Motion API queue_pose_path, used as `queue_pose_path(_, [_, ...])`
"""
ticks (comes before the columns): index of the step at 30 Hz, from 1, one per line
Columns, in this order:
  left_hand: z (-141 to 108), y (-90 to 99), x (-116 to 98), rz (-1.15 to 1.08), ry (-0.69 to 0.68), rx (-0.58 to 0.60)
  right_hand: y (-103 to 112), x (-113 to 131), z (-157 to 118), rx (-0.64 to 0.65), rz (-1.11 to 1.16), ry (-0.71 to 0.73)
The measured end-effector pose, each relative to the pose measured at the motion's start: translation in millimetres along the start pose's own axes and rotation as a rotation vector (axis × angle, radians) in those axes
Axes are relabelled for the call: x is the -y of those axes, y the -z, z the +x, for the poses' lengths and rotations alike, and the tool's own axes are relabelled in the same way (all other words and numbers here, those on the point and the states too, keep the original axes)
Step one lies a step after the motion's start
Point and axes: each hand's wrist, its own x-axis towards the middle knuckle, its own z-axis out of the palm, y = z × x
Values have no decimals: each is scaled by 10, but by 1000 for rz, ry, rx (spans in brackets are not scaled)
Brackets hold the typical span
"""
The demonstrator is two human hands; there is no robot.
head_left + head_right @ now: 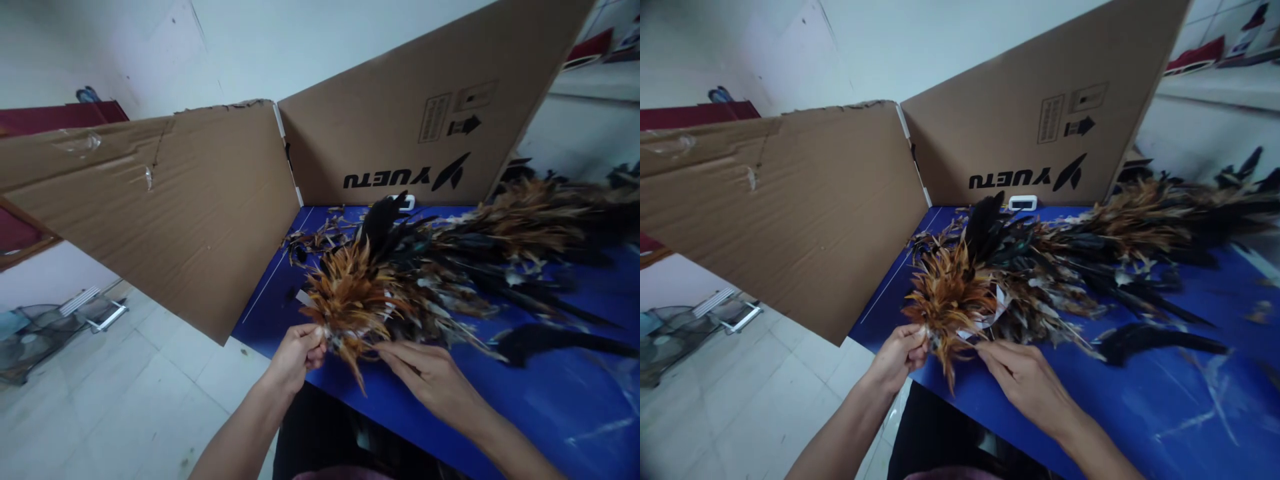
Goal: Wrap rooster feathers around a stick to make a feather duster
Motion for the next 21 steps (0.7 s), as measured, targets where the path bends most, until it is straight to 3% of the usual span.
queue_pose_path(4, [64, -14, 38, -72, 42, -22, -212, 115, -141, -6, -91, 139])
queue_pose_path(7, [84, -55, 100, -49, 45, -27, -369, 271, -203, -79, -147, 189])
queue_pose_path(13, [13, -126, 220, 135, -129, -40, -481, 445, -190, -191, -107, 123])
queue_pose_path(16, [-24, -166, 260, 204, -187, -79, -502, 442, -193, -193, -73, 87])
queue_pose_path(21, [-18, -241, 345, 309, -260, -142, -570, 400, -195, -343, -59, 14])
